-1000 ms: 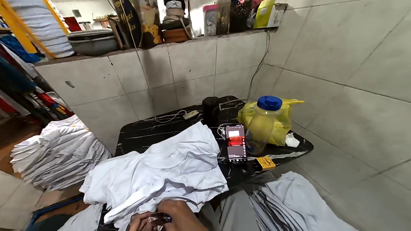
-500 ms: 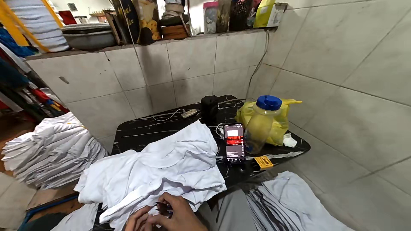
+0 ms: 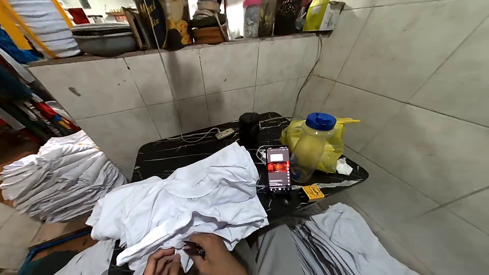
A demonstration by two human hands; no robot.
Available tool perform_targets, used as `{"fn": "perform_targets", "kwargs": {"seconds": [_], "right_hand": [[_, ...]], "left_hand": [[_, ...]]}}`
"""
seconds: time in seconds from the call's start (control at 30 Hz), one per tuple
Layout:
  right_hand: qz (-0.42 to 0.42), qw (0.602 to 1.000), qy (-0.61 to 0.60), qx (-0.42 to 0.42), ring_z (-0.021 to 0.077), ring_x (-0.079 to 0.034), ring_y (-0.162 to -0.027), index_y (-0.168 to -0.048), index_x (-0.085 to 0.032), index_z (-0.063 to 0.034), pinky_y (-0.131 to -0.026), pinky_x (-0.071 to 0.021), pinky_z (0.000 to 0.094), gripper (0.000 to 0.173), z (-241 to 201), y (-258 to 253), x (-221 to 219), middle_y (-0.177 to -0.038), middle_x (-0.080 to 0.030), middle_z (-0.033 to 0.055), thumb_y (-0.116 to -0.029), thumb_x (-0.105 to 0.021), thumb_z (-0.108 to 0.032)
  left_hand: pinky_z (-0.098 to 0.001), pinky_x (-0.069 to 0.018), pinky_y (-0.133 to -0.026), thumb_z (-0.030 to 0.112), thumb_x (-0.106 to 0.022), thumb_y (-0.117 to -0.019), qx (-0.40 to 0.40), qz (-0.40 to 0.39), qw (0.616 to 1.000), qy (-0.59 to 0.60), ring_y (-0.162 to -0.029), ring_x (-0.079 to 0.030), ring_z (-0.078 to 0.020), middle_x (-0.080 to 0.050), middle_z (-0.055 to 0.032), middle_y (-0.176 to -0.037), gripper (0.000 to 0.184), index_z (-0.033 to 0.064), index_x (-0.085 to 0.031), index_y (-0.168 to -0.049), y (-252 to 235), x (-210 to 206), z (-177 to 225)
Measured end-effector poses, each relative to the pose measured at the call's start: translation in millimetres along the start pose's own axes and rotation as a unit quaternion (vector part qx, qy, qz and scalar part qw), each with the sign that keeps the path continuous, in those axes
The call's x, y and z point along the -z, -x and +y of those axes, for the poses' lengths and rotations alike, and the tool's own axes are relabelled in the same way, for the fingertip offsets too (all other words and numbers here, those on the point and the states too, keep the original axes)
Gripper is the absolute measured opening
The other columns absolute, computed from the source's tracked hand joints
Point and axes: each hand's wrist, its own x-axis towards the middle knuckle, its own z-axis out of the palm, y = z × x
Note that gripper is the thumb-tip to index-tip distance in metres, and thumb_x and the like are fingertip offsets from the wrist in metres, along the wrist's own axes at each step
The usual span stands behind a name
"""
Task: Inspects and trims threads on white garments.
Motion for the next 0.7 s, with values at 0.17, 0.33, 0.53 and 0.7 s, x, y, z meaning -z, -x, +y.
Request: {"fn": "perform_targets", "kwargs": {"seconds": [0.17, 0.33, 0.53, 0.7], "right_hand": [[0.014, 0.997, -0.057, -0.04, 0.0283, -0.068, -0.082, -0.11, -0.067, 0.0013, -0.076, -0.0553, 0.0492, 0.033, 3.0, -3.7, -1.3, -0.089, -0.069, 0.0168, -0.1031, -0.06, -0.03], [0.044, 0.997, -0.053, -0.015, 0.0265, -0.069, -0.081, -0.104, -0.068, 0.002, -0.076, -0.0565, 0.048, 0.039, 6.6, -3.7, -5.7, -0.087, -0.069, 0.0155, -0.099, -0.068, -0.036], [-0.023, 0.999, 0.015, -0.045, 0.0349, -0.071, -0.099, -0.115, -0.068, 0.0013, -0.088, -0.0547, 0.057, 0.022, -4.5, -4.7, 1.2, -0.102, -0.072, 0.02, -0.0977, -0.06, -0.01], [-0.033, 0.998, -0.018, -0.058, 0.0345, -0.067, -0.084, -0.105, -0.065, 0.0032, -0.076, -0.0536, 0.0549, 0.022, 0.3, -7.7, 3.6, -0.088, -0.067, 0.0198, -0.1012, -0.058, -0.018]], "left_hand": [[-0.0252, -0.062, -0.068, -0.009, -0.062, -0.0892, 0.001, 0.006, 1.0, 0.015, -0.073, -0.068, -0.0041, -0.068, -0.0003, -0.09, 0.02, -0.0056, -0.055, -0.108, -5.6, -0.6, 4.3], [-0.0257, -0.062, -0.076, -0.008, -0.066, -0.086, -0.018, -0.022, 0.999, -0.015, -0.081, -0.069, -0.0054, -0.069, -0.0055, -0.096, 0.024, -0.0099, -0.058, -0.109, -4.1, 1.4, 2.2], [-0.0265, -0.0626, -0.066, -0.01, -0.059, -0.0882, -0.001, -0.036, 0.999, -0.004, -0.07, -0.069, -0.0066, -0.07, -0.0031, -0.09, 0.013, -0.0062, -0.06, -0.1, -1.6, -0.6, 1.2], [-0.0238, -0.0611, -0.07, -0.007, -0.061, -0.091, -0.017, -0.065, 0.997, -0.041, -0.076, -0.069, -0.0049, -0.071, -0.0081, -0.097, 0.016, -0.0102, -0.063, -0.107, -4.1, -3.1, 2.9]]}}
